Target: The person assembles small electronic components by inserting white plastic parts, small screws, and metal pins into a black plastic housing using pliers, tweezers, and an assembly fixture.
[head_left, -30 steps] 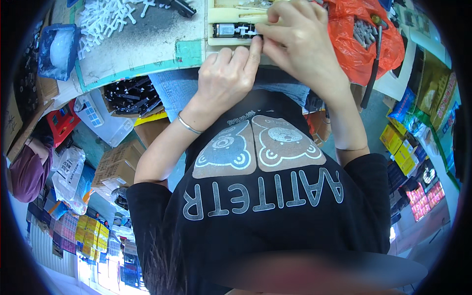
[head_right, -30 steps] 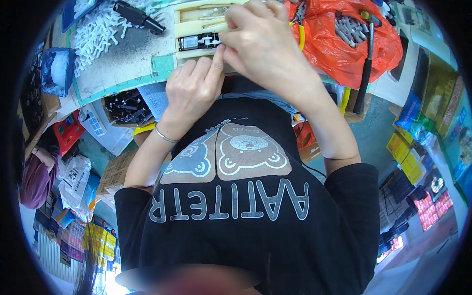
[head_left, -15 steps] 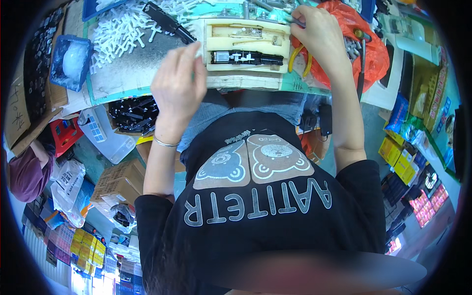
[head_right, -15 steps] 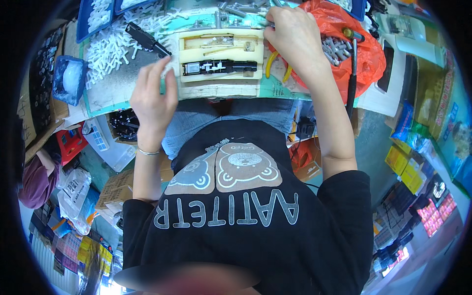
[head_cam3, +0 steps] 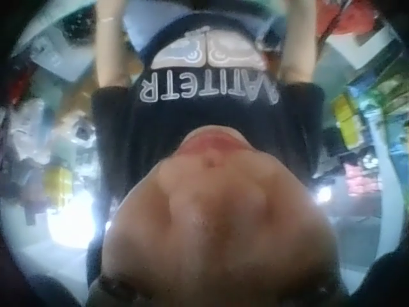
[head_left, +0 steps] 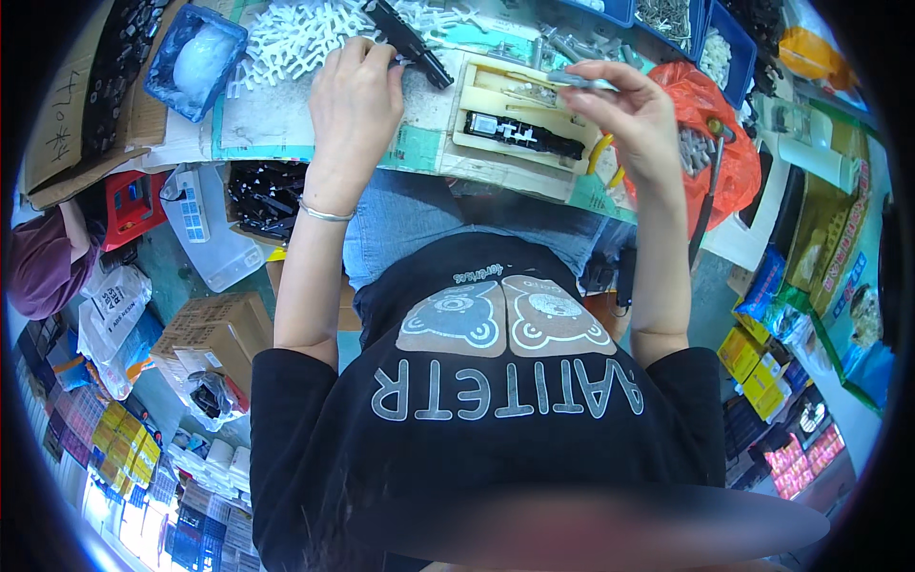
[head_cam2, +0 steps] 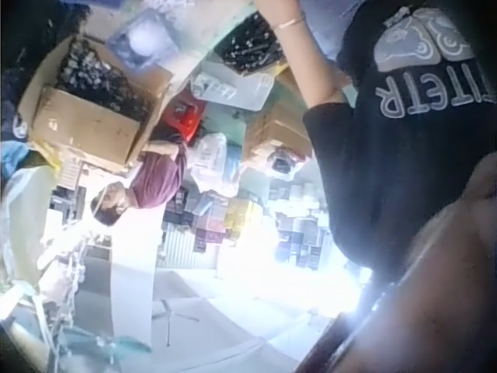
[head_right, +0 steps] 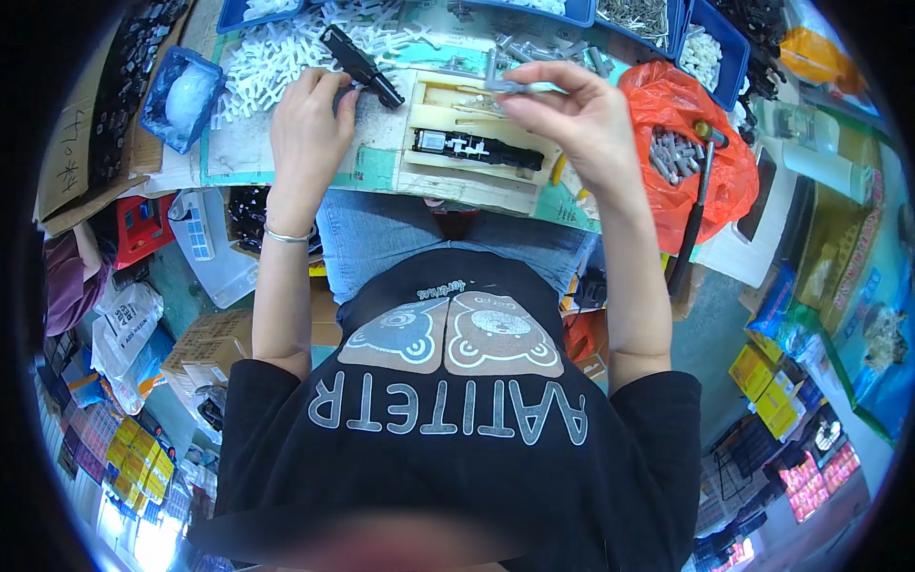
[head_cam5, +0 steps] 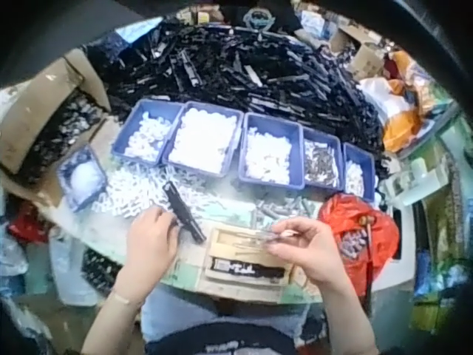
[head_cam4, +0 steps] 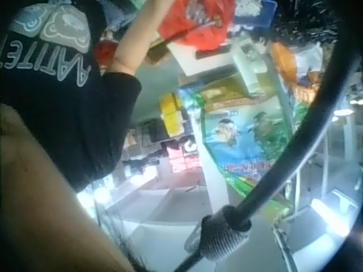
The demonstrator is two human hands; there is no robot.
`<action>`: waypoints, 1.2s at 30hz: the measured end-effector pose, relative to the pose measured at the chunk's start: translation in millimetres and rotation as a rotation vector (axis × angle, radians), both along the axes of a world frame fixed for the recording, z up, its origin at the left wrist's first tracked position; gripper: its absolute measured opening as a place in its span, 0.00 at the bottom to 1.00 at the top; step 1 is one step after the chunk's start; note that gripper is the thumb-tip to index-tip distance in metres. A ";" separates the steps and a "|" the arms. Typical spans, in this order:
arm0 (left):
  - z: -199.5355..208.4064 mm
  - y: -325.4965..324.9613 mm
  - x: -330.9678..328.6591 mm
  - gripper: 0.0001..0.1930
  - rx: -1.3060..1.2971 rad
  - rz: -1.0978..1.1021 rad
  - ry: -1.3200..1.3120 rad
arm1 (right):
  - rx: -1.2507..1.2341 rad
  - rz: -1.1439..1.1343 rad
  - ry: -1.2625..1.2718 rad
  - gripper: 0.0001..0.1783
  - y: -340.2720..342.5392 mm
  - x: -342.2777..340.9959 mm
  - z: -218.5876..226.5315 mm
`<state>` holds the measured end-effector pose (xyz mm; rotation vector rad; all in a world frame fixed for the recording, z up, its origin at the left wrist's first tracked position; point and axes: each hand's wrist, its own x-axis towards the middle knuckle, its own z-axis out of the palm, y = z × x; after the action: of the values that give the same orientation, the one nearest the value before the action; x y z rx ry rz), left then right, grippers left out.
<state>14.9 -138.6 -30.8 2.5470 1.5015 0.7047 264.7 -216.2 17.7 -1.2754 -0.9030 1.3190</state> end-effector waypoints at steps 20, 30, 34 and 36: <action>8.6 43.5 53.9 0.14 0.211 -0.387 0.166 | 0.260 -0.038 -0.079 0.13 -3.0 -41.4 -11.7; 17.2 27.2 36.2 0.07 0.114 -0.268 -0.299 | 0.191 0.025 -0.022 0.17 -4.5 -38.8 -21.0; 1.9 27.6 20.3 0.06 0.022 -0.158 -0.586 | 0.176 0.045 -0.024 0.13 -1.0 -42.0 -26.5; 4.1 29.7 8.6 0.07 0.000 -0.067 -0.663 | 0.164 0.059 -0.031 0.12 -0.2 -44.0 -22.9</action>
<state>23.5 -108.9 -26.7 2.0275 1.1702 1.3563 220.7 -216.4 -5.2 -1.1524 -1.0552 1.2464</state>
